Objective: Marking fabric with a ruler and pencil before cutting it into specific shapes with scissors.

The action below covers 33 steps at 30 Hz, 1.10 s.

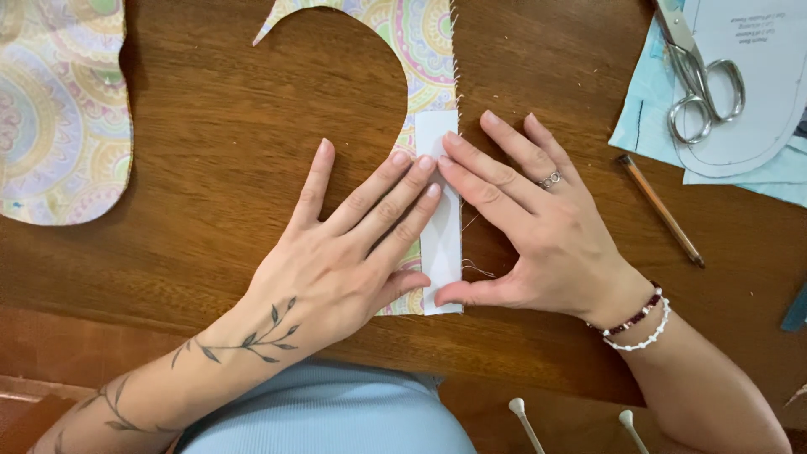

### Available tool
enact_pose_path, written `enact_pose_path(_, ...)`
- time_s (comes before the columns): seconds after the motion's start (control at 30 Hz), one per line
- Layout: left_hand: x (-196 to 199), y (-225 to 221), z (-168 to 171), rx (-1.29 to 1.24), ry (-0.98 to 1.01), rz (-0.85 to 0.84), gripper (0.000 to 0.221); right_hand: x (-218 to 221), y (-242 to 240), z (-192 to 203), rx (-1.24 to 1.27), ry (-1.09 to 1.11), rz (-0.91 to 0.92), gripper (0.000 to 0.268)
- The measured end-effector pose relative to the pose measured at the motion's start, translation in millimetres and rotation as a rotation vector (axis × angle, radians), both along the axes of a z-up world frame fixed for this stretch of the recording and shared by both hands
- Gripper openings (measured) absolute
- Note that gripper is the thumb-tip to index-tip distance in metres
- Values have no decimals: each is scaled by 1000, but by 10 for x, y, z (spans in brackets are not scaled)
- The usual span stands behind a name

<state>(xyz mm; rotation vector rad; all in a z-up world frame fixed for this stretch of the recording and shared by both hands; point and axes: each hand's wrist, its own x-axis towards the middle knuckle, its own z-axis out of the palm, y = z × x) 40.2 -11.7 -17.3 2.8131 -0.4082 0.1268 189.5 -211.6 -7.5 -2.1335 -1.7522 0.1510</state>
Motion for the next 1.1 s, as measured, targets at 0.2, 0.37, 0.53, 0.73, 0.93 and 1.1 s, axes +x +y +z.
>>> enact_pose_path(0.2, 5, -4, 10, -16, 1, -3, 70, 5, -4, -11, 1, 9, -4, 103)
enact_pose_path(0.37, 6, -8, -3, -12, -5, -3, 70, 2, 3, -1, 1, -1, -8, 102)
enact_pose_path(0.53, 9, -9, 6, -27, 7, 0, 69, 6, 0, -8, -7, -2, -8, 104)
enact_pose_path(0.73, 4, -5, 3, -4, -18, 0, 70, 9, 1, -6, 10, 33, -21, 110)
enact_pose_path(0.93, 10, -4, 1, -20, -12, 1, 69, 52, 10, 22, 166, 62, -52, 81)
enact_pose_path(1.1, 23, -4, 31, 14, -31, 13, 72, 40, 30, 13, 157, -10, 41, 74)
